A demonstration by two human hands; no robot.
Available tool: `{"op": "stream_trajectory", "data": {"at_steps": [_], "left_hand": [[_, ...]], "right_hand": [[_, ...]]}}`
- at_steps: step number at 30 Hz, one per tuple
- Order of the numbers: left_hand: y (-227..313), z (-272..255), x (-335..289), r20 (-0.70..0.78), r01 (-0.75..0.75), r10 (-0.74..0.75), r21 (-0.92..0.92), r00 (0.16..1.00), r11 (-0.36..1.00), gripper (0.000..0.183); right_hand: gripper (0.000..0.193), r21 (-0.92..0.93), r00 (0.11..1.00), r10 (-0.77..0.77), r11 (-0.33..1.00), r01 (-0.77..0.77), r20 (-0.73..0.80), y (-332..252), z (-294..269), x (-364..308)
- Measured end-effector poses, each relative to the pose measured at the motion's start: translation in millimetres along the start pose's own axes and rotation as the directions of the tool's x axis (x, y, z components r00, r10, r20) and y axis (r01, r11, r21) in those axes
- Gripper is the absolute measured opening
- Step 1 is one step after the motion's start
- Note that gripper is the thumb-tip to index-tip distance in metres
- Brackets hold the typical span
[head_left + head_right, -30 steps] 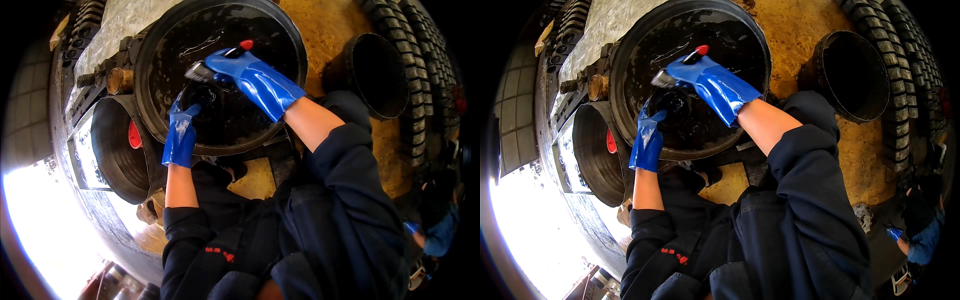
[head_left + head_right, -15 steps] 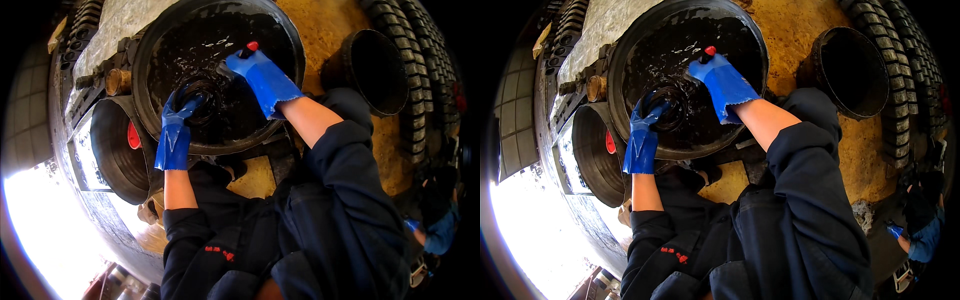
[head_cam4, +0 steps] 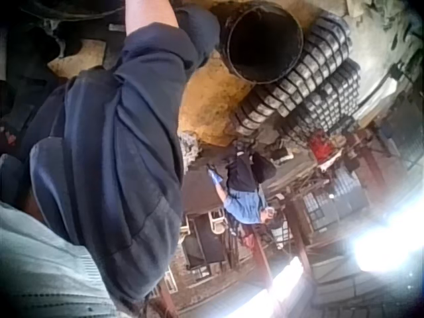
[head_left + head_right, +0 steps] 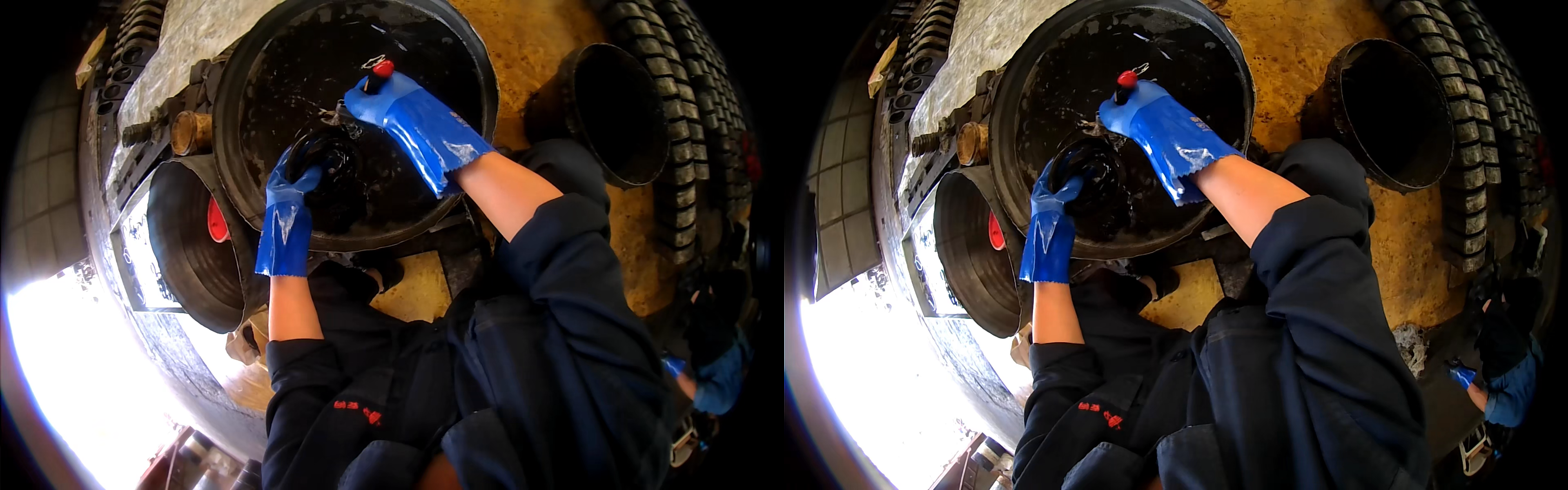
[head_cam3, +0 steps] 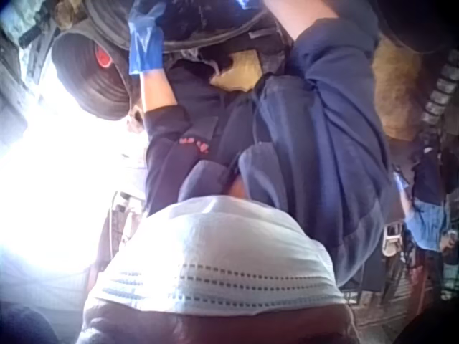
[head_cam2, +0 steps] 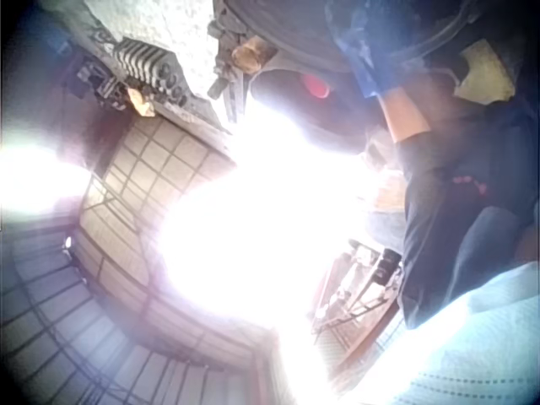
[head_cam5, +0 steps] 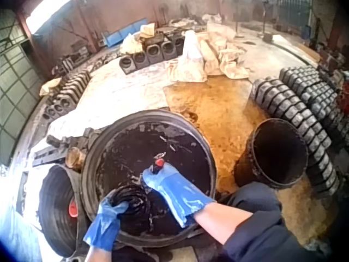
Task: The person cleans several metal rings and components by scrubbing them with a brush in a bucket of liquid, then dipping them into another bucket of fluid.
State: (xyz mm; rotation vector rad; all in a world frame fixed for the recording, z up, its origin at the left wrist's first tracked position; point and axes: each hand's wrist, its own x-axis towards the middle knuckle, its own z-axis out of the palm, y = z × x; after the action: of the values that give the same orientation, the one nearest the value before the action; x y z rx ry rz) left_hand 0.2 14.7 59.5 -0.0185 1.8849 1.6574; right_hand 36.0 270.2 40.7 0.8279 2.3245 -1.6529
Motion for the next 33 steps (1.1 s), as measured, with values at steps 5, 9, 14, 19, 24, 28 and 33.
{"op": "stream_trajectory", "data": {"at_steps": [5, 9, 14, 19, 24, 28, 33], "left_hand": [[-7, -1, 5, 0.051, -0.065, 0.079, -0.231, 0.996, 0.971, 0.056], [-15, -15, 10, 0.02, -0.064, 0.075, -0.341, 0.997, 0.938, 0.059], [-13, -13, 11, -0.016, -0.06, 0.058, -0.379, 0.998, 0.924, 0.061], [-4, -16, 10, -0.024, 0.024, -0.043, -0.528, 0.999, 0.849, 0.055], [-15, -23, 14, -0.049, -0.096, 0.083, -0.478, 0.995, 0.873, 0.052], [-31, -37, 15, -0.069, -0.075, 0.045, -0.528, 0.997, 0.846, 0.046], [-28, -38, 38, -0.18, 0.127, -0.368, -0.729, 0.912, 0.672, 0.033]], "right_hand": [[0.044, -0.096, 0.973, 0.162, 0.979, -0.179, -0.163, 56, 6, 7], [0.031, 0.039, 0.971, 0.166, 0.986, -0.162, -0.17, 43, -1, 3], [0.036, 0.649, 0.987, -0.128, 0.76, 0.034, 0.098, 9, -5, -6], [0.042, 0.296, 0.982, 0.017, 0.952, -0.073, 0.188, 8, -9, -6], [0.041, 0.235, 0.977, -0.004, 0.971, -0.048, 0.215, 35, 2, -3], [0.041, 0.078, 0.964, 0.074, 0.992, -0.097, 0.254, 35, -1, -13], [0.044, -0.419, 0.984, 0.175, 0.895, -0.154, 0.012, 40, 3, -17]]}}
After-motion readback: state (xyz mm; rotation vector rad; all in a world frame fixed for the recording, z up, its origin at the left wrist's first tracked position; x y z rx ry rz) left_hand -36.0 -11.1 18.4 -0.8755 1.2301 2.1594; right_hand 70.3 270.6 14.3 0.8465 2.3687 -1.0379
